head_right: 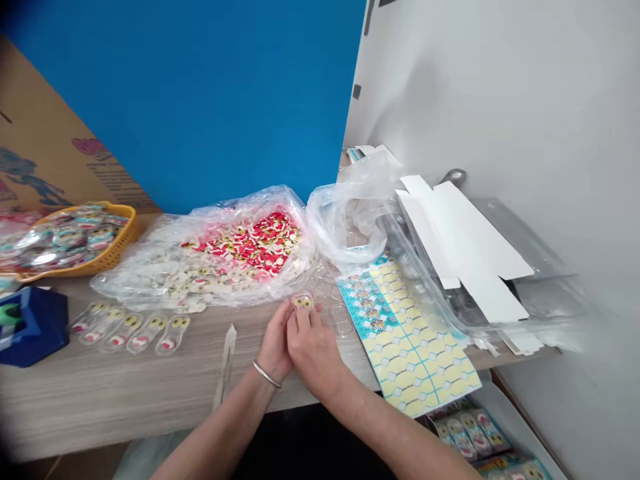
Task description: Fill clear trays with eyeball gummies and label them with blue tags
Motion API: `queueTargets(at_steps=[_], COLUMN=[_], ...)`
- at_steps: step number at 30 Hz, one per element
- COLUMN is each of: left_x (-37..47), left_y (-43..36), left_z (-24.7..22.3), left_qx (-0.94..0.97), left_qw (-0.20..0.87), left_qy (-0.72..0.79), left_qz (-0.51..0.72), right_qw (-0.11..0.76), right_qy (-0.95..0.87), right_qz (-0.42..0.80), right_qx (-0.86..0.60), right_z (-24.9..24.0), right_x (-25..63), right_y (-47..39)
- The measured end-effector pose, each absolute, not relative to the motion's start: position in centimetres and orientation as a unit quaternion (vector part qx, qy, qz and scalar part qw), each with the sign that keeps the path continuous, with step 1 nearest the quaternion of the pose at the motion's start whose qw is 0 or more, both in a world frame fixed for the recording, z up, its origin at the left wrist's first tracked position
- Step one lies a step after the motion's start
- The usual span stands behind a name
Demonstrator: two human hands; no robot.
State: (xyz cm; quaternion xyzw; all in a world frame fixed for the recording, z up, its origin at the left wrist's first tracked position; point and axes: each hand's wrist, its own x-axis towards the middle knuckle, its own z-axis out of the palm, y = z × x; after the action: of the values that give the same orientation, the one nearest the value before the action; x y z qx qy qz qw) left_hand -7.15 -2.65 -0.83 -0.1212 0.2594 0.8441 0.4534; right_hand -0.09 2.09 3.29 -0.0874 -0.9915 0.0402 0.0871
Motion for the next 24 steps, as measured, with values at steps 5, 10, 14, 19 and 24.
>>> queueTargets(at_steps=[5,10,14,19,24], left_x=[-7.7,-7.9,-7.9,-8.6,-9.9], left_y=[-5.2,-9.0,-12.4,-18.2,-22.8], left_z=[-1.2,-0.7,-1.1,-2.7,-3.8], left_qx=[-0.064,-0.001,-0.005,-0.013,0.123], left_qw=[0.421,0.454,0.422,0.171,-0.015], left_qy=[0.331,0.402,0.459,0.694,0.848], left_qz=[0.842,0.795,0.782,0.700,0.515], right_qw=[0.142,0.123,-0.001,-0.029,-0.020], right_qy=[-0.957,-0.860,-0.745,-0.762,-0.837], right_qz=[0.220,0.454,0.651,0.627,0.527], right_qx=[-0.121,-0.199,-0.146,-0.159,-0.145], right_z=[3.5,2.1,-0.4,-3.4,-5.0], right_x=[0.5,-1.1,-3.3,-7.6,-13.1], right_y=[2.8,4.9,3.0,-2.8,-7.6])
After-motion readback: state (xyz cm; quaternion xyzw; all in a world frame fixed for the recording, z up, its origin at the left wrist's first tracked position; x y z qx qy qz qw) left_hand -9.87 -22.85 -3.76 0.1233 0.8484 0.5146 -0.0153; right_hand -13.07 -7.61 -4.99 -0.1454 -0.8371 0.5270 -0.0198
